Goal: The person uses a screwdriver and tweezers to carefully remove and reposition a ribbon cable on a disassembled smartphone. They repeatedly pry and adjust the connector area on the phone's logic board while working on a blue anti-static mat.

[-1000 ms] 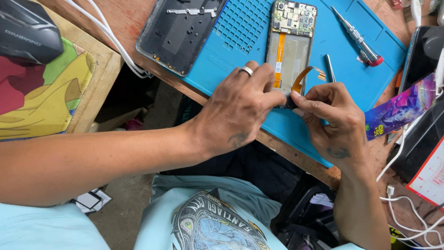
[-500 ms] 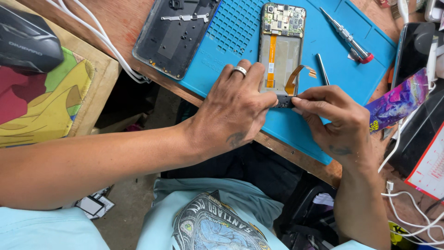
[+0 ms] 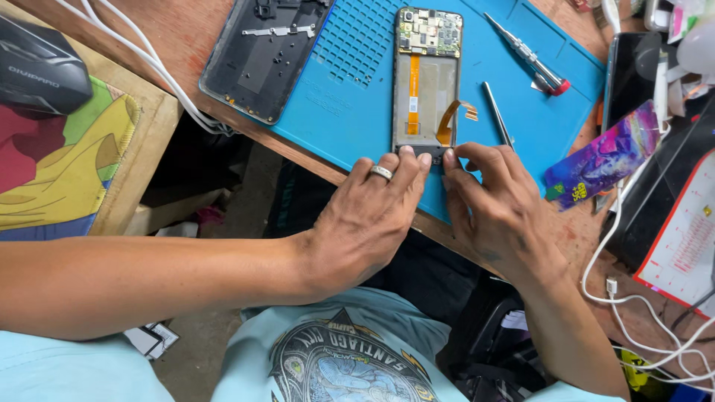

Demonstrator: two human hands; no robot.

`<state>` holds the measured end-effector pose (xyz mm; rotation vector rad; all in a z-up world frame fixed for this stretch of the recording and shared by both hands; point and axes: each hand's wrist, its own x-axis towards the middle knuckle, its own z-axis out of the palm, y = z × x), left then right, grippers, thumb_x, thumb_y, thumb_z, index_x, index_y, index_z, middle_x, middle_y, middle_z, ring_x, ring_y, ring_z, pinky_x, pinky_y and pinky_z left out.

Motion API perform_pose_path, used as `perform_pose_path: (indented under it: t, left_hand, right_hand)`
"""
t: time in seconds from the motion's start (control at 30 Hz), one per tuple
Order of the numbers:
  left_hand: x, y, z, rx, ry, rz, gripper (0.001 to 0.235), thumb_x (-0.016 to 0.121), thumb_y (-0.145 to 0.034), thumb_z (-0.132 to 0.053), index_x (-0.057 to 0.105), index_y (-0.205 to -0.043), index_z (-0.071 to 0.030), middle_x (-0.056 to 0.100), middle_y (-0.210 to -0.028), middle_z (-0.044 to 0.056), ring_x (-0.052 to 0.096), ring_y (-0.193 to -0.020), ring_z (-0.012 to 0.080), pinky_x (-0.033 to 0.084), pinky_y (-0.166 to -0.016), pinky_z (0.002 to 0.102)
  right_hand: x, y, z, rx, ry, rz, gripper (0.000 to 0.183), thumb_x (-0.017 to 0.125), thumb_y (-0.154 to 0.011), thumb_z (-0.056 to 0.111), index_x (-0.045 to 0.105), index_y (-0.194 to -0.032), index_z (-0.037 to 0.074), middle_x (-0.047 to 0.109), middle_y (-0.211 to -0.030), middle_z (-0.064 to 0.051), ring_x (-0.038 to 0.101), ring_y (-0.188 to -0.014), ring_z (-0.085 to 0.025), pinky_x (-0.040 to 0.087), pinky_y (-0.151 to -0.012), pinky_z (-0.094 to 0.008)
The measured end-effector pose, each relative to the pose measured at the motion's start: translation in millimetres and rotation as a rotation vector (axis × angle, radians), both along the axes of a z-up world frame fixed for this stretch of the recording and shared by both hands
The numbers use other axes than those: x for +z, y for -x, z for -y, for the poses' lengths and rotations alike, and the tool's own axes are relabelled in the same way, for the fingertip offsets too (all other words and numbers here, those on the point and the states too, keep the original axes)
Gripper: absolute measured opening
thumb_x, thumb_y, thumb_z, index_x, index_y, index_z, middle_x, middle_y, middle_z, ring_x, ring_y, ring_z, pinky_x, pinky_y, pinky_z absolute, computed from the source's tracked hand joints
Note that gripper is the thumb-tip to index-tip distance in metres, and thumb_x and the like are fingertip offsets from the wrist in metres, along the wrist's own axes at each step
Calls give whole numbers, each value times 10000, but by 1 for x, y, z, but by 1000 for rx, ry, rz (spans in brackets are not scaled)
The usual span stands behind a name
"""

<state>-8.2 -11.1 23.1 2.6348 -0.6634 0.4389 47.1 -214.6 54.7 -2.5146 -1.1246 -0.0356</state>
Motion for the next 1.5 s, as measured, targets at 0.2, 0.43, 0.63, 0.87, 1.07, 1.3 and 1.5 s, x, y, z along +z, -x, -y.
perform_pose_path:
  t: [0.2,0.43,0.63,0.87,1.07,1.3,1.5]
  left_hand:
    - [-2,-5,-9,-75,-114,-7,482,622,-945,-116,582,-1378,91,589,-1134,127,572,-1034,220,421,-851,351]
    - [-7,-9,-11,-121,140,-55,570,715,-870,-318,595,-1301,35,566,-1125,131,580,-1078,286,415,-857,407]
    - [-8,-17,-9,-152,109,-58,519,709,-920,-313,594,-1320,-3,536,-1139,142,558,-1045,284,406,-854,422]
    - [3,-13,-11,-166,94,-32,550,681,-897,-262,568,-1351,25,528,-1138,161,541,-1039,306,409,-856,419]
    - [12,-15,-13,-209,140,-123,562,663,-906,-238,551,-1382,40,520,-1142,173,518,-1041,315,416,-882,426]
    - [13,-23,-17,-228,227,-214,538,669,-888,-227,579,-1357,20,488,-1121,211,513,-986,345,433,-858,456]
    - [7,-38,-20,-195,240,-254,467,611,-823,31,699,-1270,-73,545,-1065,150,562,-921,286,481,-834,413]
  right_hand:
    - [5,-24,19,-113,-157,-87,189,731,-946,-46,755,-1120,25,683,-1118,-130,690,-989,-242,571,-836,-345]
    - [-3,-44,40,-458,-180,44,239,765,-962,35,735,-1200,30,650,-1145,-173,655,-951,-236,544,-800,-336]
    - [-33,-73,56,-427,-65,270,229,824,-953,73,749,-1162,16,626,-1118,-185,581,-1096,-325,497,-940,-430]
    - [-46,-86,59,-473,-95,293,137,814,-946,123,723,-997,34,624,-1011,-167,581,-999,-348,464,-896,-450]
    - [-33,-76,52,-595,-261,187,134,751,-991,128,676,-1044,29,684,-912,-103,613,-831,-262,506,-756,-394]
    - [-18,-58,48,-594,-583,182,163,775,-932,67,661,-1041,27,627,-811,-58,591,-750,-123,502,-670,-254]
    - [0,-63,34,-390,-480,349,174,775,-909,46,656,-1036,45,630,-732,-52,617,-655,-134,509,-609,-272]
